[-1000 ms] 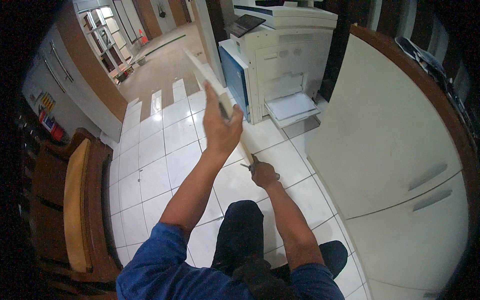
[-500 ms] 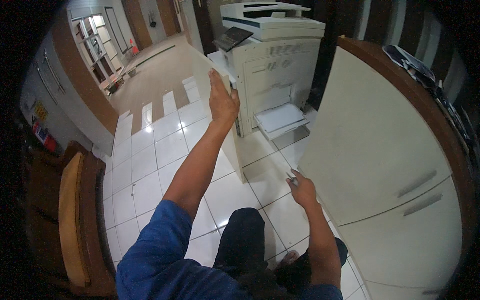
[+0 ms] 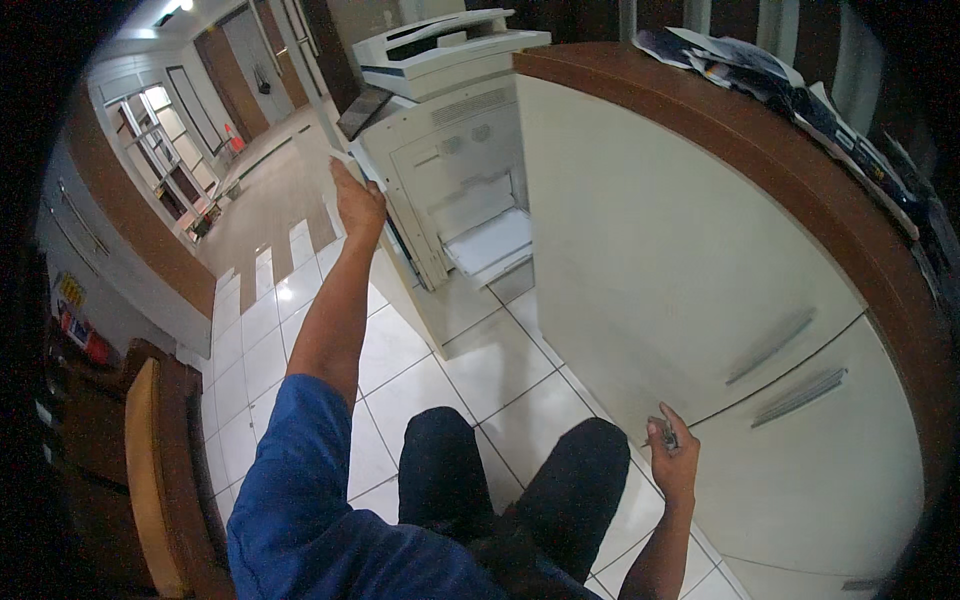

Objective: The person is assembling a white kitchen cabinet unit. They use a screwdriver to tighten screws on the hinges and align the cabinet doors. The person repeatedly opens and closes the doors to check the fit and alignment while working on the hardware.

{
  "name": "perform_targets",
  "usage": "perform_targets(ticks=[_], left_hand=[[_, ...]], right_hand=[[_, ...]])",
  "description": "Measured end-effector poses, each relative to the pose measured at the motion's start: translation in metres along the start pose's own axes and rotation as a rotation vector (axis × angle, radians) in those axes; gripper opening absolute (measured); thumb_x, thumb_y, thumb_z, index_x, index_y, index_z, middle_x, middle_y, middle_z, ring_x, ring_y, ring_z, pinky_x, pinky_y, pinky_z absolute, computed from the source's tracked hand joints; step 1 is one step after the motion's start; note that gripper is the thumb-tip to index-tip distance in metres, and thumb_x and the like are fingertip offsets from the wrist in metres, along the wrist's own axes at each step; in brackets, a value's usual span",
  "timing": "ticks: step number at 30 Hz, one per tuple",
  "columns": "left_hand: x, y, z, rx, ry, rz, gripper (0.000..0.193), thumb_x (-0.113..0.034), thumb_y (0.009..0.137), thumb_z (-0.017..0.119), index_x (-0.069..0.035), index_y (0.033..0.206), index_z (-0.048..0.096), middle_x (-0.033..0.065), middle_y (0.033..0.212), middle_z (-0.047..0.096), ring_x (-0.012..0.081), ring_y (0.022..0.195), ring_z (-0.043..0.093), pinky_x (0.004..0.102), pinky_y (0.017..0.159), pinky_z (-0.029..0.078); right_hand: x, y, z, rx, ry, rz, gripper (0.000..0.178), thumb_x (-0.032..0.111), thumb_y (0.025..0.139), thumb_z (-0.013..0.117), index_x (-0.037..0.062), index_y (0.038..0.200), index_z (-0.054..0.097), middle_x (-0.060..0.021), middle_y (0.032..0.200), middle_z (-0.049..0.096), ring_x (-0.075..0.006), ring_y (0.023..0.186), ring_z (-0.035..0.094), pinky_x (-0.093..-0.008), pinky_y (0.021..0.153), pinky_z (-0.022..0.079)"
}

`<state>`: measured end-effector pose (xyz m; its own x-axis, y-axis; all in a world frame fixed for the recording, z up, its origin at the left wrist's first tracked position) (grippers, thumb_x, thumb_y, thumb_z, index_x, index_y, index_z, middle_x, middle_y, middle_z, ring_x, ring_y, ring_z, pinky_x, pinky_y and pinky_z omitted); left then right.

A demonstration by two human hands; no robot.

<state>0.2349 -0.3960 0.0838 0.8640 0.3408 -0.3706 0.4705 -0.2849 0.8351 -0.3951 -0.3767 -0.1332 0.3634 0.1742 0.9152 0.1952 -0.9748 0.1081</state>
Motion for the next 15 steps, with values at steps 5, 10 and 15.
perform_targets(ticks=[5,10,15], left_hand=[[-0.001,0.015,0.02,-0.012,0.046,-0.029,0.086,-0.004,0.085,0.063,0.005,0.152,0.01,0.0318,0.155,0.022,0.0456,0.142,0.028,0.0449,0.116,0.03],[0.001,0.028,0.051,0.006,0.063,-0.072,0.087,-0.008,0.086,0.064,0.004,0.152,0.01,0.0334,0.153,0.022,0.0449,0.143,0.027,0.0443,0.115,0.032],[-0.006,0.034,0.074,0.075,0.111,-0.051,0.094,-0.016,0.085,0.068,0.0,0.154,0.007,0.0341,0.154,0.021,0.0449,0.142,0.029,0.0441,0.111,0.038]], right_hand=[[-0.007,0.004,-0.02,0.014,-0.048,0.095,0.041,0.022,0.094,0.067,0.0014,0.129,0.061,-0.0186,0.102,0.073,-0.0203,0.089,0.069,-0.0339,0.083,0.054],[0.008,0.027,-0.015,0.01,-0.066,0.039,0.041,0.023,0.094,0.068,0.0011,0.128,0.061,-0.0199,0.105,0.072,-0.022,0.095,0.07,-0.0346,0.085,0.054],[0.045,0.053,0.019,0.035,-0.079,-0.055,0.036,0.012,0.094,0.066,0.001,0.128,0.061,-0.0206,0.108,0.071,-0.0247,0.102,0.07,-0.0353,0.088,0.054]])
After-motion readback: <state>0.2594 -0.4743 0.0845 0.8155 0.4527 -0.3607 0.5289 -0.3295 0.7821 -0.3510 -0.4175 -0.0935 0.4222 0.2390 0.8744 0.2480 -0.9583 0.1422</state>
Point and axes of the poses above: each hand's wrist, its own y-axis towards the middle knuckle, its own z-axis out of the palm, x = y × z, the point moved 9 cm from there along y, towards the middle knuckle
